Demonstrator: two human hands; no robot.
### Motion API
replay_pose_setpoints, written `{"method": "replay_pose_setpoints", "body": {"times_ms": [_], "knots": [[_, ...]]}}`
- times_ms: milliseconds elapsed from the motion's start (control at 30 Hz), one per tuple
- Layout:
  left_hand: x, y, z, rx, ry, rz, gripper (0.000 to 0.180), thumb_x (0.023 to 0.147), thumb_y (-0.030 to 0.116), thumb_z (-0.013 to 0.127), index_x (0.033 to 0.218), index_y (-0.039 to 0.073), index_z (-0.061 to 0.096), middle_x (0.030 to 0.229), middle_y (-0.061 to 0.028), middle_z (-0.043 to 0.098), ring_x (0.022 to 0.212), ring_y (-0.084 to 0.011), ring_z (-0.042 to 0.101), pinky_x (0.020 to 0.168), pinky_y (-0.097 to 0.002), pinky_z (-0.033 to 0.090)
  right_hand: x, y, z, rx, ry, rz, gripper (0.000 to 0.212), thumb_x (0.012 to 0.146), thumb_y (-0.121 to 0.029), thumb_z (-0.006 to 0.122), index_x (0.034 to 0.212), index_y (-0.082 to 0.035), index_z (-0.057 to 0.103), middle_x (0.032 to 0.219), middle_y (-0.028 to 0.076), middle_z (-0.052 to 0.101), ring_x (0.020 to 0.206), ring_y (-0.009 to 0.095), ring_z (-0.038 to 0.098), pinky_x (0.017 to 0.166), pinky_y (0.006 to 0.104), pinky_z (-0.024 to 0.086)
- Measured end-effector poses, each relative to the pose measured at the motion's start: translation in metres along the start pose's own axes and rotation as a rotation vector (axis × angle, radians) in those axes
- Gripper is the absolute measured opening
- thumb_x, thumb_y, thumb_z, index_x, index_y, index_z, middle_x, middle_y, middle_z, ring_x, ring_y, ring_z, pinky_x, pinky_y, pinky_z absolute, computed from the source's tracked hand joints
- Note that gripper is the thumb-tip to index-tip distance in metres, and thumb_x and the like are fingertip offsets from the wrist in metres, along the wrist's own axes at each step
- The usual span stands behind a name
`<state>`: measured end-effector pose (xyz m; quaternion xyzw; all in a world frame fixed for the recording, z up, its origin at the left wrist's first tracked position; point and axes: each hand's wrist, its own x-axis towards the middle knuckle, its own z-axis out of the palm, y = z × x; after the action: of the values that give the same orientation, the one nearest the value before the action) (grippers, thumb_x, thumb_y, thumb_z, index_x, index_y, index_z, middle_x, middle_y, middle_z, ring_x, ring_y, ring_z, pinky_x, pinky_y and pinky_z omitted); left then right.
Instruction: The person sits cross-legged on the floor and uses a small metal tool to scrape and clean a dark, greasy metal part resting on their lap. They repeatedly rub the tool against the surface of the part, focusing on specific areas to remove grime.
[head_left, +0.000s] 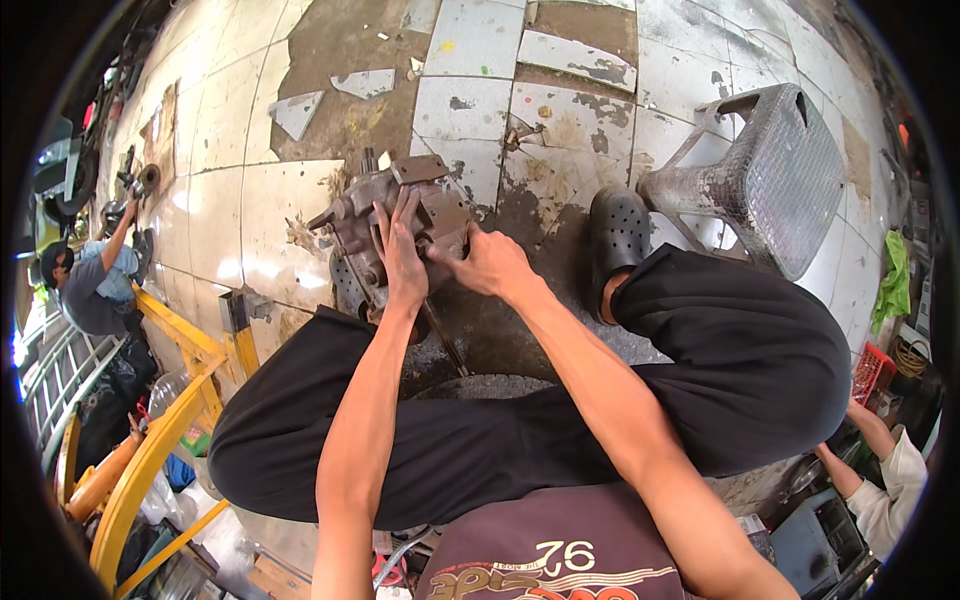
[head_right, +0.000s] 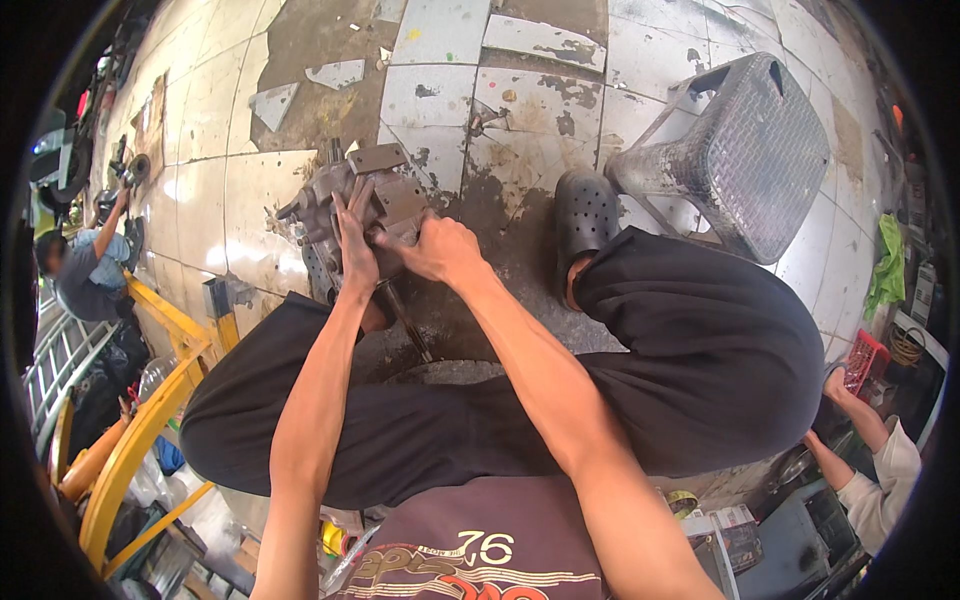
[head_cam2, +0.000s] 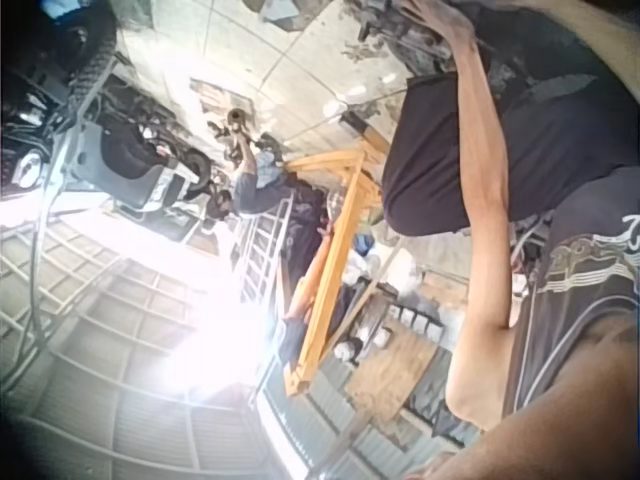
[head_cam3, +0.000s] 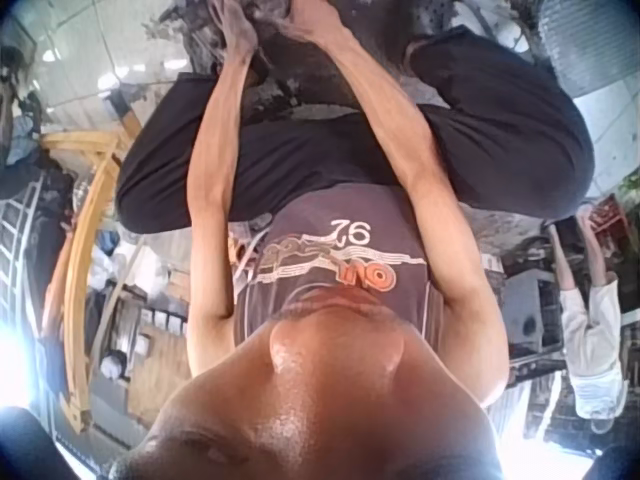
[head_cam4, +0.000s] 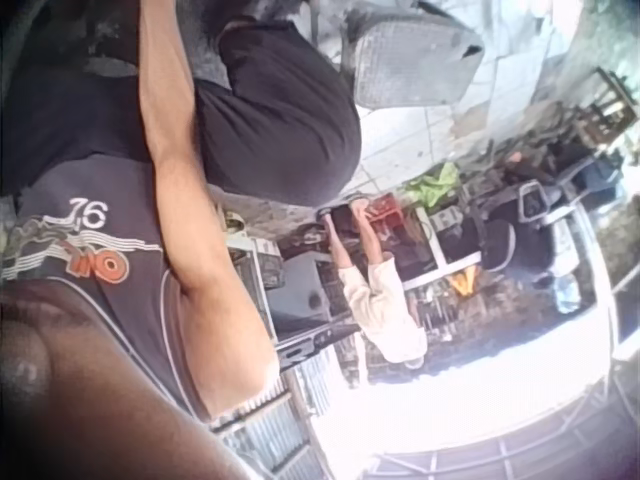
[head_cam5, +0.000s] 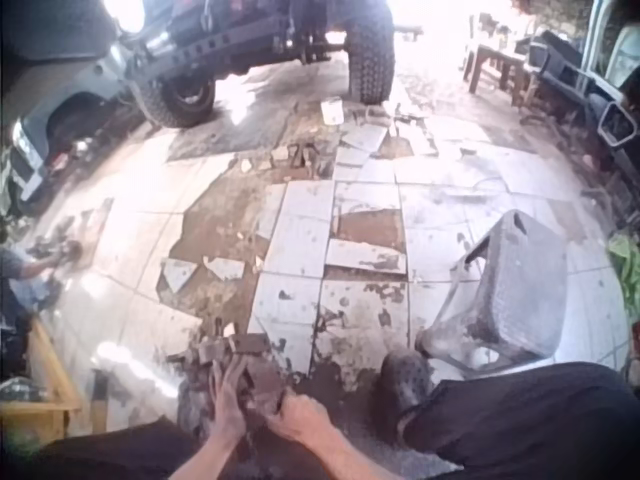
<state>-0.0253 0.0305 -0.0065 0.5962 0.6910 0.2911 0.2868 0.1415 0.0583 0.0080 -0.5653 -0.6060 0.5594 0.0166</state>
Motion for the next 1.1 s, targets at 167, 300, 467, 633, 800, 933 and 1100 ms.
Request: {"method": "replay_pose_setpoints", "body": {"times_ms": [167,300,467,633,800,933,1100], "knots": [[0.003,-0.002,0.002,-0.043,-0.004,0.037,0.073,0.105,0.055,0.006,0.147,0.013,0.049,0.157,-0.0062,0.04,0.153,-0.0369,0.008,0.121,-0.0524,-0.002,0.002,0.006,0.008,0.06,0.055,-0.02,0.095,0.081,-0.076,0.058,0.121,0.01,0.057,0.104,0.032,0.069,0.104,0.044,0.067,0.089,0.0498,0.053],[0.001,0.0,0.0,-0.021,-0.001,0.045,0.073,0.105,0.054,0.006,0.146,0.013,0.05,0.156,-0.0059,0.041,0.153,-0.0359,0.008,0.121,-0.052,-0.003,-0.013,0.005,0.024,0.015,0.208,-0.133,0.098,0.086,-0.07,0.057,0.135,0.014,0.045,0.126,0.037,0.057,0.119,0.046,0.058,0.1,0.0484,0.049],[0.003,-0.005,-0.001,-0.034,0.001,0.125,0.071,0.107,0.051,0.006,0.144,0.01,0.051,0.156,-0.0083,0.041,0.153,-0.0359,0.008,0.122,-0.0509,-0.001,-0.022,0.026,0.062,0.111,0.484,-0.312,0.087,0.092,-0.056,0.059,0.143,0.012,0.038,0.142,0.035,0.046,0.133,0.045,0.046,0.109,0.0459,0.042],[0.0,-0.004,0.0,-0.052,0.009,0.063,0.075,0.105,0.055,0.007,0.144,0.008,0.051,0.156,-0.0104,0.041,0.153,-0.0378,0.007,0.122,-0.0509,0.002,-0.02,0.033,0.04,0.542,0.196,0.071,0.064,0.095,-0.05,0.058,0.138,-0.002,0.053,0.124,0.028,0.063,0.121,0.042,0.059,0.101,0.0432,0.047],[0.005,-0.006,0.0,-0.072,-0.023,0.07,0.078,0.104,0.058,0.006,0.144,0.008,0.052,0.156,-0.0106,0.041,0.152,-0.0389,0.007,0.122,-0.0516,0.003,-0.002,0.056,0.045,0.557,0.159,0.377,0.048,0.096,-0.042,0.056,0.126,-0.007,0.065,0.116,0.023,0.069,0.112,0.038,0.065,0.096,0.0408,0.048],[0.002,-0.003,0.001,-0.049,-0.014,0.056,0.078,0.104,0.058,0.006,0.144,0.007,0.051,0.156,-0.0119,0.04,0.153,-0.0385,0.007,0.122,-0.0515,0.002,0.005,0.054,0.038,0.679,0.387,0.279,0.04,0.096,-0.031,0.055,0.121,-0.002,0.067,0.11,0.026,0.069,0.108,0.041,0.065,0.093,0.0447,0.05],[0.004,-0.004,0.0,-0.058,-0.03,0.092,0.076,0.105,0.055,0.006,0.144,0.006,0.051,0.156,-0.0128,0.04,0.153,-0.0377,0.006,0.123,-0.0505,0.001,-0.018,0.017,0.075,0.315,0.654,-0.236,0.054,0.097,-0.03,0.053,0.133,0.01,0.052,0.131,0.035,0.055,0.126,0.046,0.053,0.108,0.0458,0.042]]}}
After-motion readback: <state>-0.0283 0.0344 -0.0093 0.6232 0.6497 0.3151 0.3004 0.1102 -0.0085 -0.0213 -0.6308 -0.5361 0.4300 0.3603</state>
